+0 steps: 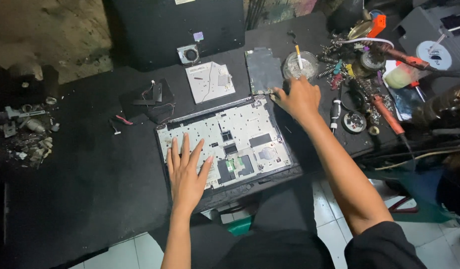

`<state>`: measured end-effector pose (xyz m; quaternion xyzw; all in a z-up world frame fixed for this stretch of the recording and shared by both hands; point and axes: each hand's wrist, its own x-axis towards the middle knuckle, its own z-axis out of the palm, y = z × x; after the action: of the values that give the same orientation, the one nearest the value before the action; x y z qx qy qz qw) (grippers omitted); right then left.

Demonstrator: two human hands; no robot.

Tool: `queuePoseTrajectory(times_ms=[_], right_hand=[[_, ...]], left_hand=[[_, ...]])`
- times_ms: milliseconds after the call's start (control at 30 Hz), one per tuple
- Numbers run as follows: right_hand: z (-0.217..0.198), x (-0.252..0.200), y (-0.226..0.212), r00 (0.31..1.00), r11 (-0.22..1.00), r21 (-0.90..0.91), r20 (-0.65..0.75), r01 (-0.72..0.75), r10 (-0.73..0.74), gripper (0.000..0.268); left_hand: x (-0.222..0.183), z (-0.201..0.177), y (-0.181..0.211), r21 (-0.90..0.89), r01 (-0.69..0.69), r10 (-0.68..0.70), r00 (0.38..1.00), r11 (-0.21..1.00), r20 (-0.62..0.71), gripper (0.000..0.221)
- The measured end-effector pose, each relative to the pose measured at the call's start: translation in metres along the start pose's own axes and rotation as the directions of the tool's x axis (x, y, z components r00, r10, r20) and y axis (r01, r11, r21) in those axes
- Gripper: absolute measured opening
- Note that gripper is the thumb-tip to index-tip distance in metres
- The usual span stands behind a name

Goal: Disassembling and reassembling internal components of a laptop using a screwdriver on a repair bench.

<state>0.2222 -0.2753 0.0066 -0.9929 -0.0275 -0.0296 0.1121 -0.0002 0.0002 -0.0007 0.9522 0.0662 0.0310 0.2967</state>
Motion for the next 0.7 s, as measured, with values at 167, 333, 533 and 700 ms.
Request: queuePoseTrajectory(times_ms=[167,333,533,700], right_hand=[[0.016,0.011,0.006,0.995,0.981,0.179,0.076,-0.073,0.061,0.058],[0.009,0.011,-0.003,0.986,0.986,0.117,0.130,-0.116,0.100,0.060],[0.000,0.013,-0.007,0.981,0.963,0.215,0.140,-0.161,0.132,0.056],[-0.006,0.018,-0.014,0.991,0.994,0.018,0.087,-0.105,0.103,0.048]], left_hand=[[0.000,0.000,0.000,-0.027,0.004,-0.004,1.000,1.000,0.001,0.052],[0.000,-0.003,0.003,-0.017,0.004,-0.004,1.000,1.000,0.012,0.052],[-0.003,-0.003,0.002,-0.046,-0.005,0.005,1.000,0.999,-0.002,0.051],[-0.002,-0.002,0.002,-0.029,-0.020,0.019,1.000,0.999,-0.022,0.051]])
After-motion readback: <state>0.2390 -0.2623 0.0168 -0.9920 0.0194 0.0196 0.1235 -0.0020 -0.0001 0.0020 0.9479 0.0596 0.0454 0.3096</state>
